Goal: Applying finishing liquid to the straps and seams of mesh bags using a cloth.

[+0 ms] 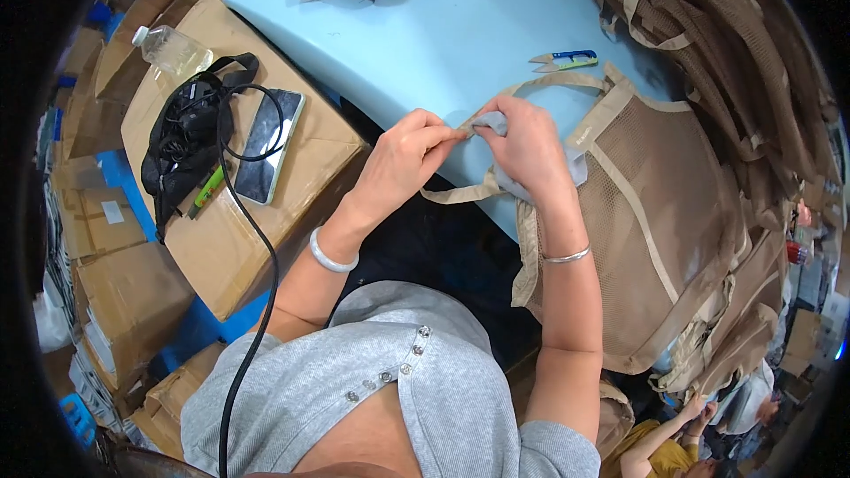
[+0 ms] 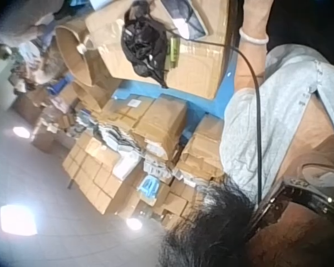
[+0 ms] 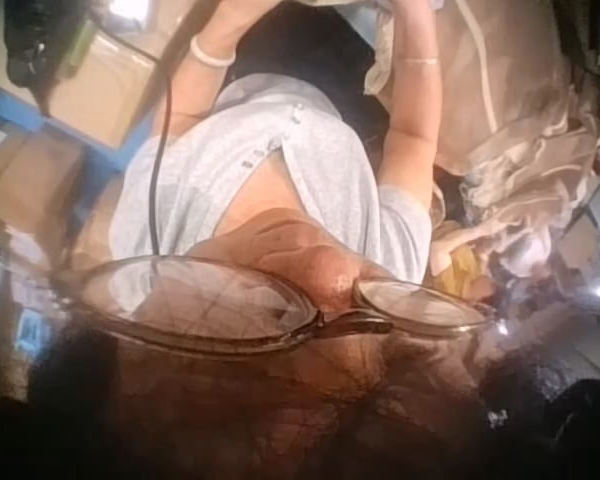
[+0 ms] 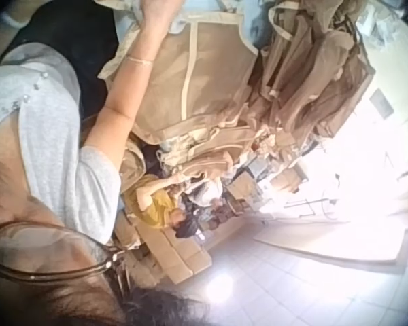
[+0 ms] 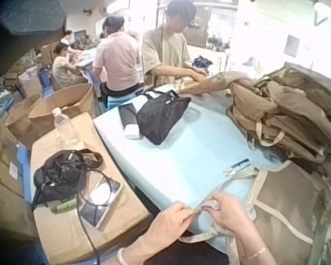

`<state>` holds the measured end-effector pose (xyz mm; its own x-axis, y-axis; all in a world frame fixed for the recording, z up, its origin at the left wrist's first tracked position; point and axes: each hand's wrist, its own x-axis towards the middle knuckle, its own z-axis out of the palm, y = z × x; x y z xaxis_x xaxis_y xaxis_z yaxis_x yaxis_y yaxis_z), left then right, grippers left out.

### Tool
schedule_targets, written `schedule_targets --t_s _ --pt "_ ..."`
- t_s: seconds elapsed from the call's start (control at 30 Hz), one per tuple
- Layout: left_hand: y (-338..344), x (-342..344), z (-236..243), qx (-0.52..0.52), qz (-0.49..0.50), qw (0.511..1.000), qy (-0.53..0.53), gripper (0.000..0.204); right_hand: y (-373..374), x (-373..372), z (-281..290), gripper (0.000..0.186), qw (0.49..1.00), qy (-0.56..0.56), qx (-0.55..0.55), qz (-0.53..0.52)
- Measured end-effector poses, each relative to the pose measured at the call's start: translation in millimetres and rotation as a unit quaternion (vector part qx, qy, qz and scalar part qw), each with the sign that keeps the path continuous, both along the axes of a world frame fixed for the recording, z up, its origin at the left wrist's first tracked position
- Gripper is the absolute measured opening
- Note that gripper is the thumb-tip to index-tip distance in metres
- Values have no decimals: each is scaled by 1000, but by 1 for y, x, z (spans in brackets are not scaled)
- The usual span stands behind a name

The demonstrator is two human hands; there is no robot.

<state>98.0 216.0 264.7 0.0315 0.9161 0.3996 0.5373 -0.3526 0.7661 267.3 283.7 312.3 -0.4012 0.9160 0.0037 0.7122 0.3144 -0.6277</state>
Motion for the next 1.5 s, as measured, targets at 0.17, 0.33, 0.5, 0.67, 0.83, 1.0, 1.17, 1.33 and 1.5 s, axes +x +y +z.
schedule_targets --t_s 0.17,0.33,0.5,0.67,0.83,1.0,1.17,1.33,1.5 --pt "2 0 -3 2 -2 1000 -6 14 1 2 0 18 999 -19 20 37" --pt "2 -1 -1 12 -8 1000 -6 8 1 0 4 19 999 -32 29 18" --pt "2 -1 1 -7 -12 1000 -18 7 7 3 0 19 1000 -15 14 1" --pt "2 1 1 -9 -1 1000 -14 6 4 3 0 20 999 -31 12 27" --pt "3 3 1 -18 14 1000 -8 6 5 0 4 20 998 -62 10 -2" --pt "5 6 5 -17 37 999 13 8 7 1 0 22 999 -41 -15 -3" --pt "5 7 5 -28 46 999 4 7 9 -1 5 24 998 -62 -28 -16" --pt "1 5 3 -24 40 999 23 6 8 -1 2 18 998 -58 5 -14" --pt "4 9 1 12 61 998 26 9 8 -2 4 19 998 -64 -4 -19"
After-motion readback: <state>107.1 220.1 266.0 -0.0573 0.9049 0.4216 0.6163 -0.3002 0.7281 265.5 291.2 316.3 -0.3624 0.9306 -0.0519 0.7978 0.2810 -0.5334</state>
